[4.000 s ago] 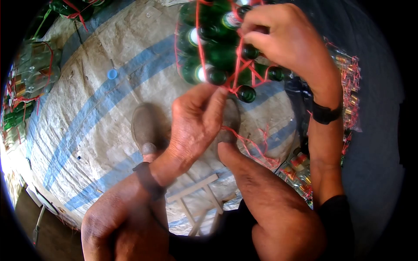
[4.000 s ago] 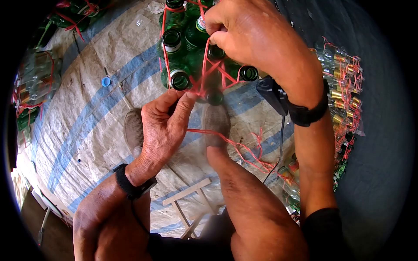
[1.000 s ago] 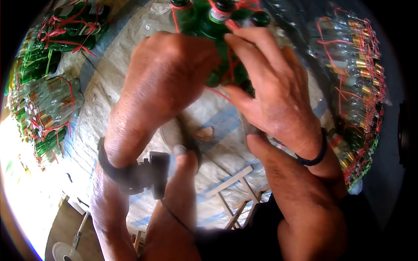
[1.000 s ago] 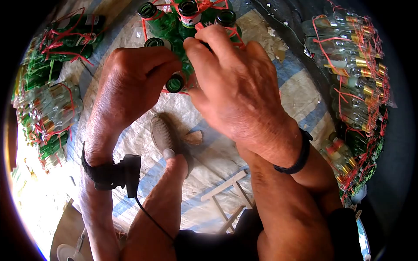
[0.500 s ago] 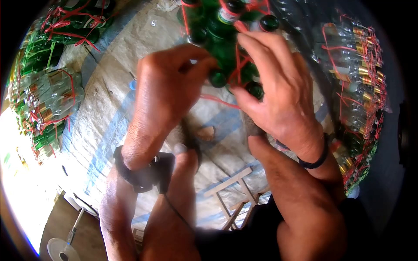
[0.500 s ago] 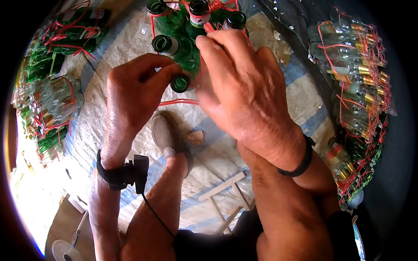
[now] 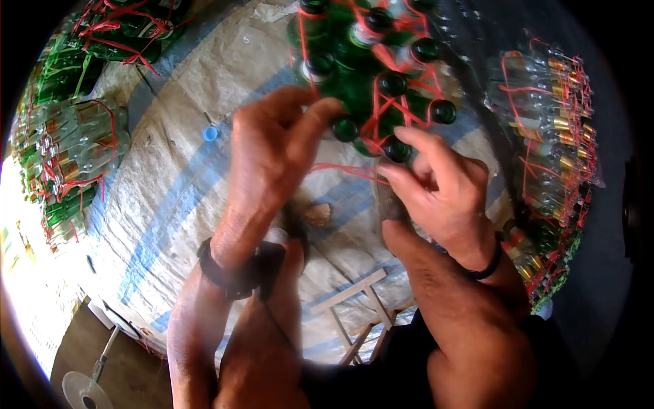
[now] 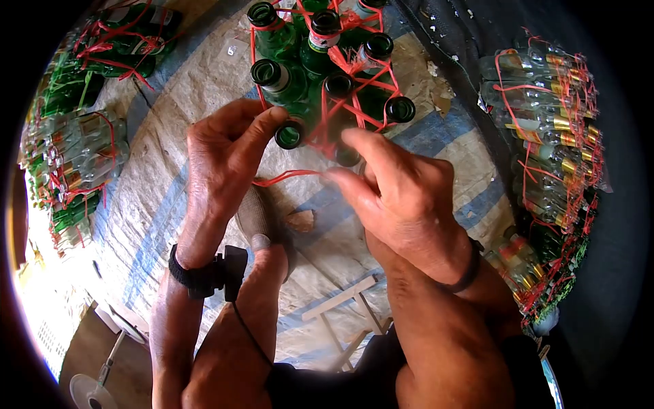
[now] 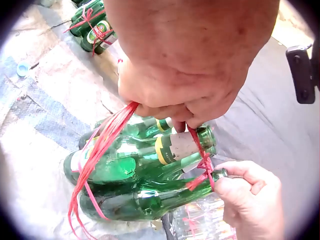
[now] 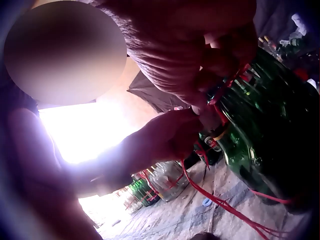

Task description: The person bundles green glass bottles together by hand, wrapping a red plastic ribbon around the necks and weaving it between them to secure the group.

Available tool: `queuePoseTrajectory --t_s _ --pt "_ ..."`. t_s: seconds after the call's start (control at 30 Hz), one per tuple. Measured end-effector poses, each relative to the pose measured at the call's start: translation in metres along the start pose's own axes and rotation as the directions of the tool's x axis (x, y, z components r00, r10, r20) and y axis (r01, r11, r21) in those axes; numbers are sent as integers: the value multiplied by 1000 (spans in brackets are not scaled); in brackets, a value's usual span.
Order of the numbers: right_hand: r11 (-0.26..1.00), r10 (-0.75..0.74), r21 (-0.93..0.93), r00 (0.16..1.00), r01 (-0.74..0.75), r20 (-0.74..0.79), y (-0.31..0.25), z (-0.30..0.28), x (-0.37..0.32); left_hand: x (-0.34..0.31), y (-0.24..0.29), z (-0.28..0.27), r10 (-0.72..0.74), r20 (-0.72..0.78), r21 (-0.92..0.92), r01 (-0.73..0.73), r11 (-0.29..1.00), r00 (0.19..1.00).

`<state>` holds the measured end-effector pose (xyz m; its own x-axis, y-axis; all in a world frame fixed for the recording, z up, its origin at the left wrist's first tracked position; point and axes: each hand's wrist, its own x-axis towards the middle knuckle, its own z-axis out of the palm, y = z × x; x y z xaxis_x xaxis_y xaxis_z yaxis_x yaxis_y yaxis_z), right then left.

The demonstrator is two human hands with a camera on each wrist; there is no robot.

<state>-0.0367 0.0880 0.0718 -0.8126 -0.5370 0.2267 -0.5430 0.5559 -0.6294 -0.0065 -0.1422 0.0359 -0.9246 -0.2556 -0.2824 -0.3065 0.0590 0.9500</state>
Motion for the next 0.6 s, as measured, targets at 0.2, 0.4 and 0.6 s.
queuePoseTrajectory --t_s 0.2,0.4,0.6 --pt "994 97 40 995 -98 35 9 12 1 -1 -1 -4 7 58 -77 -3 997 998" --pt "999 -37 -25 999 38 22 19 12 3 -3 -4 -4 20 41 -42 -18 999 999" --pt "982 -176 -56 982 180 70 30 -1 13 -14 -2 2 -39 16 -8 39 999 999"
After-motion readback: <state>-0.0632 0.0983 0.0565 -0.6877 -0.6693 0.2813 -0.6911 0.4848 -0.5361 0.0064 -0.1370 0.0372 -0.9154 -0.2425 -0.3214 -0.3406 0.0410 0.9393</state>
